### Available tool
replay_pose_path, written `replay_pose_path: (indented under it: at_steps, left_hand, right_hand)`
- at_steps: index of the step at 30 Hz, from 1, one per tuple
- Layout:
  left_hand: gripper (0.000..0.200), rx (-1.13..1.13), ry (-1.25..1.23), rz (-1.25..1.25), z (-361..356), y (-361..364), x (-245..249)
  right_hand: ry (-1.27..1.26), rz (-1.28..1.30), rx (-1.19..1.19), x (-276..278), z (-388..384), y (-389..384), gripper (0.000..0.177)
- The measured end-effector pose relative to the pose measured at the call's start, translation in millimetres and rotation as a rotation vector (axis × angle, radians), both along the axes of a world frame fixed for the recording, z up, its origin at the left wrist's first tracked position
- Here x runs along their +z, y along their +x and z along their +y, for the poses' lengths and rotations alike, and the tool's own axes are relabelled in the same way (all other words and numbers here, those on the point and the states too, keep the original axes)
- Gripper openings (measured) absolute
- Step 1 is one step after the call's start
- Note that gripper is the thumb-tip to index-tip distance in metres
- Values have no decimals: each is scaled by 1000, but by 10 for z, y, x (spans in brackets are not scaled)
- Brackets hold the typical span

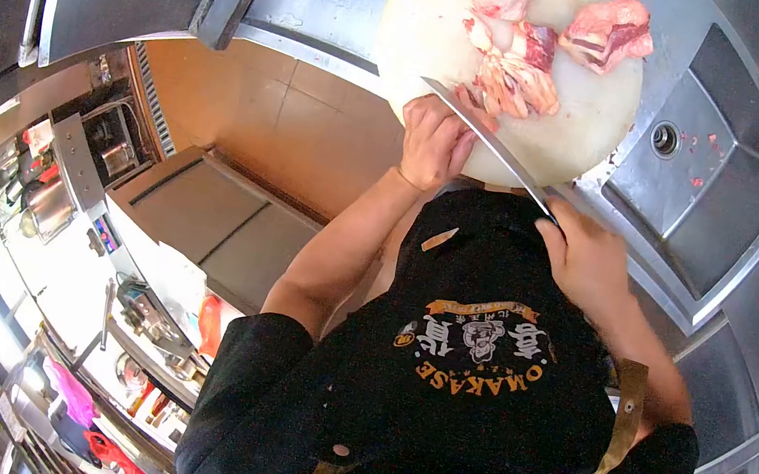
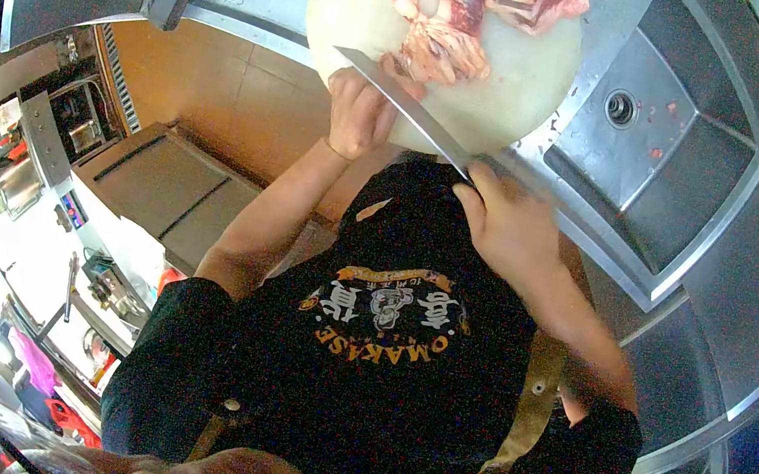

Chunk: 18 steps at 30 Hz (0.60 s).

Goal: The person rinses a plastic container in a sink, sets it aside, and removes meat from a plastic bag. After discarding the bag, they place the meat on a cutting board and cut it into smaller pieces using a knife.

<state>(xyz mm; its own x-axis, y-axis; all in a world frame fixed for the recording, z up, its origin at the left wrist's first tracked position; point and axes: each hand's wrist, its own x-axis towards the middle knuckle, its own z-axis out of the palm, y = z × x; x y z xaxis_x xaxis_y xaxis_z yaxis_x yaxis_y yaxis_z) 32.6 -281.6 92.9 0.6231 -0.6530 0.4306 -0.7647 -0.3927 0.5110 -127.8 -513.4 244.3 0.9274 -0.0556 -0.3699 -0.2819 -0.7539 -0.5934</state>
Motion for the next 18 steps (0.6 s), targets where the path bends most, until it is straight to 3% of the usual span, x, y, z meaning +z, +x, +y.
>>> replay_pose_path:
  at_steps: [2, 8, 11, 14, 17, 18]
  left_hand:
    - [31, -16, 9, -15, -16, 21, 20]
    - [31, 44, -19, 21, -18, 0, 49]
    - [30, 44, -38, 25, -53, -5, 85]
    - [29, 40, -52, 45, -51, -4, 87]
    - [28, 34, -80, 54, -74, 57, 67]
    - [28, 32, -89, 58, -71, 19, 79]
  right_hand:
    - [-24, 129, 1, 112, -8, -73, 29]
    - [-43, 165, 36, -206, 256, 519, 27]
    - [6, 2, 36, -334, 190, 308, 28]
    - [19, 161, 11, -183, 29, 20, 30]
    - [-35, 168, 43, -621, 163, 252, 31]
    - [9, 5, 17, -723, 227, 489, 30]
